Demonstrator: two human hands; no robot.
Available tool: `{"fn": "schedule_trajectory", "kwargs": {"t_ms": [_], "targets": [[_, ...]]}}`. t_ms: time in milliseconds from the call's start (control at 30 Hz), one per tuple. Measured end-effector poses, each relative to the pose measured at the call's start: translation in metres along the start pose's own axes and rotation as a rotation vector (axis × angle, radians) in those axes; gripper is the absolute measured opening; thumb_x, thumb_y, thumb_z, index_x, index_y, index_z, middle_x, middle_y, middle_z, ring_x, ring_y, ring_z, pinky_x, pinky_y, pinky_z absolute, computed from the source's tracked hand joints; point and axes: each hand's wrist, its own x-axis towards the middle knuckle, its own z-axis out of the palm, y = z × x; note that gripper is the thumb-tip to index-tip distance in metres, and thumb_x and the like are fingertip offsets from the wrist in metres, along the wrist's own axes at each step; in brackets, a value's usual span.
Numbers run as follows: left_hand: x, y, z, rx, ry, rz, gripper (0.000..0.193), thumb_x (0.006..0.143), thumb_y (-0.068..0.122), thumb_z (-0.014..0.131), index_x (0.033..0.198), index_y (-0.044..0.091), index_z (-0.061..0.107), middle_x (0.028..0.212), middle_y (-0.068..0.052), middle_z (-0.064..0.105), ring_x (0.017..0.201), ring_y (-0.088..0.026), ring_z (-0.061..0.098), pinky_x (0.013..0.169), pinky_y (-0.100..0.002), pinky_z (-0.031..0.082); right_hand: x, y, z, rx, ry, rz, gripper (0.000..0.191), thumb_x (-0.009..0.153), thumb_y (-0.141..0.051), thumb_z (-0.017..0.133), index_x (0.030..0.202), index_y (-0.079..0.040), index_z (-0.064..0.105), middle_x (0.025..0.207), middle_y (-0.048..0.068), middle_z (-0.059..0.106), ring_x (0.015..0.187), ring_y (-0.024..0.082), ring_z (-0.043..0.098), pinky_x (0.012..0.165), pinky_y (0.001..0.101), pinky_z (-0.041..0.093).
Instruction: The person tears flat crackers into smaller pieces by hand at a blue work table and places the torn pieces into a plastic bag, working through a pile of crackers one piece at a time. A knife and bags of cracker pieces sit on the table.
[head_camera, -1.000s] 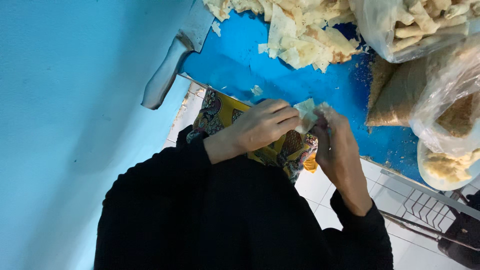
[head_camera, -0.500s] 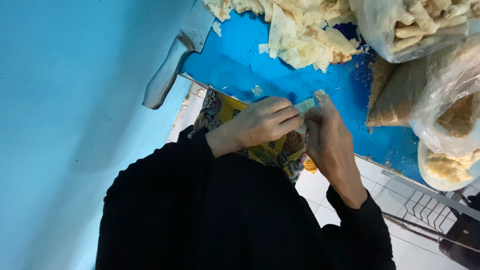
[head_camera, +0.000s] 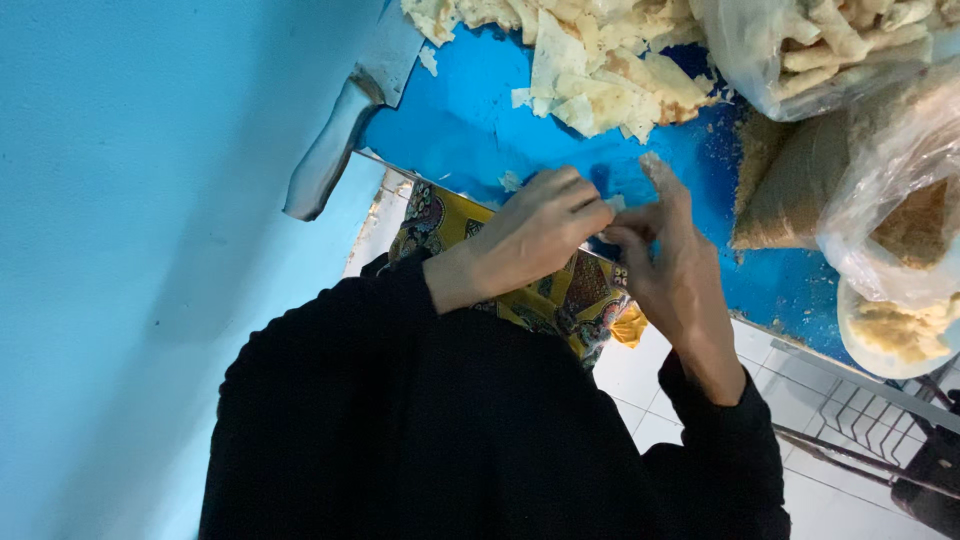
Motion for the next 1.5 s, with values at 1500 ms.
{"fn": "schedule_trajectory", "kwargs": {"t_ms": [1500], "targets": [[0.009,0.011,-0.005,0.254,-0.115,0.081,0.016,0.091,0.008,0.070,0.104,0.000,0.065,0.098,-0.011,0.063,0.100,-0.025,0.060,0.086,-0.038,0.056,-0.011,0.004,0.018,-0.150,0.198,-0.126,0.072,0.095,0.012,0.069,0.154,-0.001,0.030,0.110,0.023,0.073,0.101,0.038,0.074,0.083,0.0408,0.059]]}}
